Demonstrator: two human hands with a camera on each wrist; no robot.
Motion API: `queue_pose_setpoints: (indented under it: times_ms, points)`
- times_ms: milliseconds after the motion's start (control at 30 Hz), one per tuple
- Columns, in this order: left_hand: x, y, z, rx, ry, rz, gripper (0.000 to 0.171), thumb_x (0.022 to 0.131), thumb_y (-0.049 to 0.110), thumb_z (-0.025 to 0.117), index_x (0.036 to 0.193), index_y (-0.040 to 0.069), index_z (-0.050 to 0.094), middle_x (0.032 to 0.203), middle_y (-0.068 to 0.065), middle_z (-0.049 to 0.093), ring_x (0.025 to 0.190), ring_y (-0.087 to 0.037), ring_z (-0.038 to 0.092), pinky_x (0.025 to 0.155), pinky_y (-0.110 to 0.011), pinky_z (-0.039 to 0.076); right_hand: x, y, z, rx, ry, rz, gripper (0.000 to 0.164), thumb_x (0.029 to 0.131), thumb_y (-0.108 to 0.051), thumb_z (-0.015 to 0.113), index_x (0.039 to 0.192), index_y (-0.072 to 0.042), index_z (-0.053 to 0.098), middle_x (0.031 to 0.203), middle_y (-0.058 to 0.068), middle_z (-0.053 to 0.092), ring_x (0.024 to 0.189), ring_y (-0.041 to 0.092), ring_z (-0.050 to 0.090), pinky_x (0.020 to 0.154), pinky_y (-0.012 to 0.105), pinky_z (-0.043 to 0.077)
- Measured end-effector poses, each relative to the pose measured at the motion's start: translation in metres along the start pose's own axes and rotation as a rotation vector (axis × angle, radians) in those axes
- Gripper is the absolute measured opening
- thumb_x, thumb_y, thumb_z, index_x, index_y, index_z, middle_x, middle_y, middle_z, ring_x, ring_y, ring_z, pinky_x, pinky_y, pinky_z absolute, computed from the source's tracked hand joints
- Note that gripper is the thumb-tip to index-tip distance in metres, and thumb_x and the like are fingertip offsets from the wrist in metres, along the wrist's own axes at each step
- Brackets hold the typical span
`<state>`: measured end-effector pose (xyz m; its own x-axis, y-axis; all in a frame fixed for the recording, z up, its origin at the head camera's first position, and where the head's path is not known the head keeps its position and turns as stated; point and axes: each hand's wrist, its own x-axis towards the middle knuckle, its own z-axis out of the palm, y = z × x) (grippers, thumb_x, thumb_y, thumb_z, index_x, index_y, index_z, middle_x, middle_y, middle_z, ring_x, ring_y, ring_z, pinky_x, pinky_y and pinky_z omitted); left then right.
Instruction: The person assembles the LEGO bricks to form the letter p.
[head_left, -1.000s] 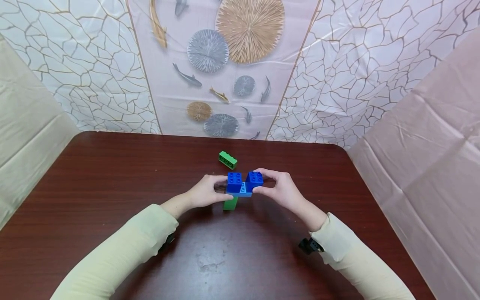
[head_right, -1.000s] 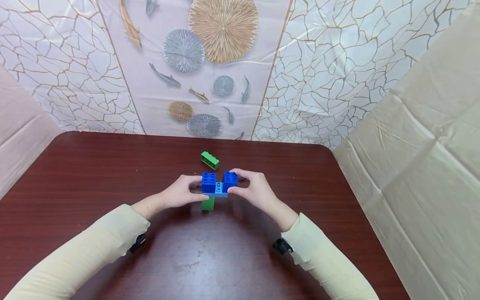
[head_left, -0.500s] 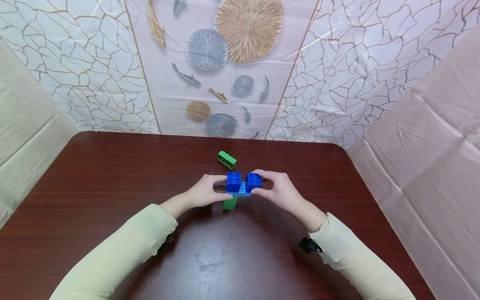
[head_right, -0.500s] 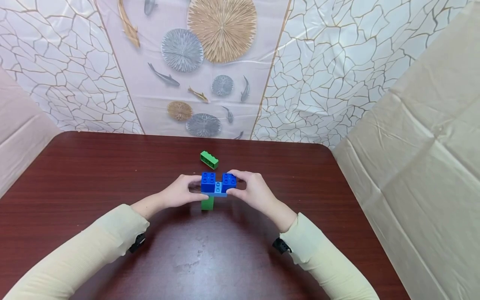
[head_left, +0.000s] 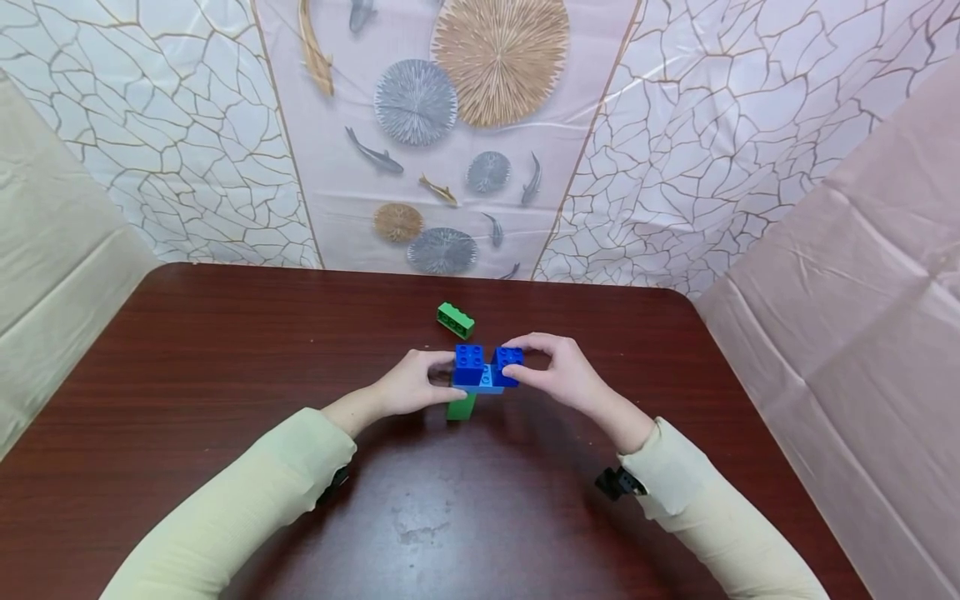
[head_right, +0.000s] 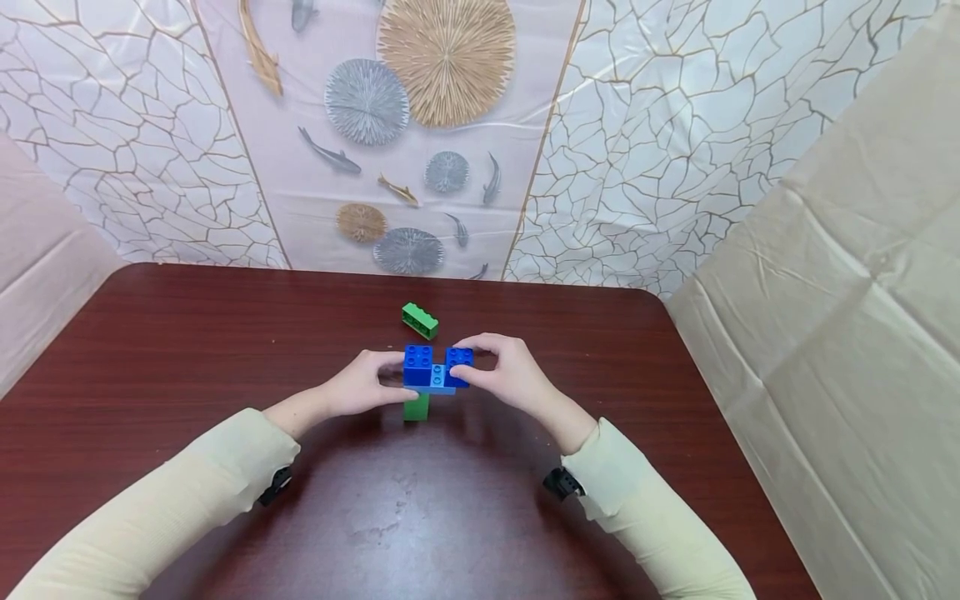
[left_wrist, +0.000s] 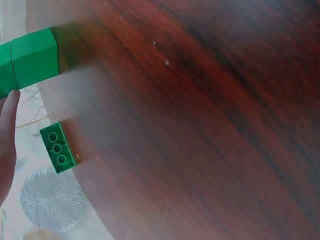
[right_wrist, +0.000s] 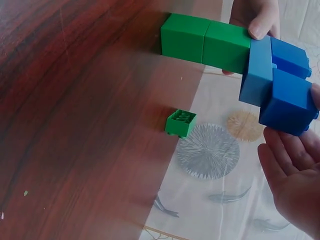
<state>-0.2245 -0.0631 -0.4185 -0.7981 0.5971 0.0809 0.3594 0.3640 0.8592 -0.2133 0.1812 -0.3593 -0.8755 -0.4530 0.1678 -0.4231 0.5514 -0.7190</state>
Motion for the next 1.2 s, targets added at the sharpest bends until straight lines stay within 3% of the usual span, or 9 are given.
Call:
queue_pose_setpoints:
  times_ms: [500, 700, 833, 1033, 1200]
  points:
    - [0.000, 0.002, 0.000, 0.005, 0.007, 0.021, 0.047, 0.083, 0.020, 0.071, 0.125, 0.006, 0.056, 0.114, -0.012, 0.067, 0.105, -0.023, 0.065, 0.087, -0.032, 0.053, 0.001, -0.004, -0.003, -0.081, -0.038, -0.015, 0.033, 0.082, -0.019, 0.072, 0.112, -0.006, 0.066, 0.106, 0.009, 0.069, 0.096, 0.021, 0.062, 0.087, 0.041, 0.052]
    - [0.001, 0.002, 0.002, 0.007, -0.001, 0.023, 0.047, 0.084, 0.020, 0.071, 0.126, 0.005, 0.056, 0.114, -0.013, 0.067, 0.105, -0.023, 0.065, 0.087, -0.031, 0.053, 0.001, 0.002, -0.007, 0.013, -0.090, 0.053, 0.034, 0.083, -0.024, 0.071, 0.113, -0.010, 0.065, 0.109, 0.007, 0.067, 0.100, 0.021, 0.059, 0.090, 0.041, 0.050]
    - [0.000, 0.002, 0.004, 0.006, -0.009, 0.018, 0.047, 0.084, 0.020, 0.070, 0.126, 0.005, 0.056, 0.114, -0.013, 0.067, 0.105, -0.023, 0.065, 0.087, -0.031, 0.053, 0.010, 0.014, -0.013, 0.142, -0.123, 0.078, 0.031, 0.089, -0.022, 0.064, 0.116, -0.007, 0.063, 0.111, 0.015, 0.066, 0.102, 0.026, 0.059, 0.092, 0.041, 0.048]
    - [0.000, 0.001, 0.002, 0.012, 0.004, 0.020, 0.045, 0.084, 0.020, 0.071, 0.123, 0.004, 0.057, 0.113, -0.014, 0.067, 0.103, -0.023, 0.065, 0.086, -0.031, 0.054, 0.040, 0.035, -0.010, 0.264, 0.020, 0.229, 0.036, 0.097, -0.025, 0.052, 0.119, 0.003, 0.059, 0.110, 0.029, 0.062, 0.096, 0.028, 0.064, 0.092, 0.047, 0.050]
    - [0.000, 0.000, 0.002, -0.001, 0.008, 0.012, 0.046, 0.084, 0.020, 0.071, 0.124, 0.004, 0.057, 0.113, -0.013, 0.067, 0.104, -0.022, 0.065, 0.086, -0.031, 0.054, 0.066, 0.051, 0.007, 0.233, 0.076, 0.336, 0.038, 0.095, -0.026, 0.055, 0.118, 0.004, 0.060, 0.112, 0.030, 0.060, 0.099, 0.040, 0.058, 0.090, 0.048, 0.050]
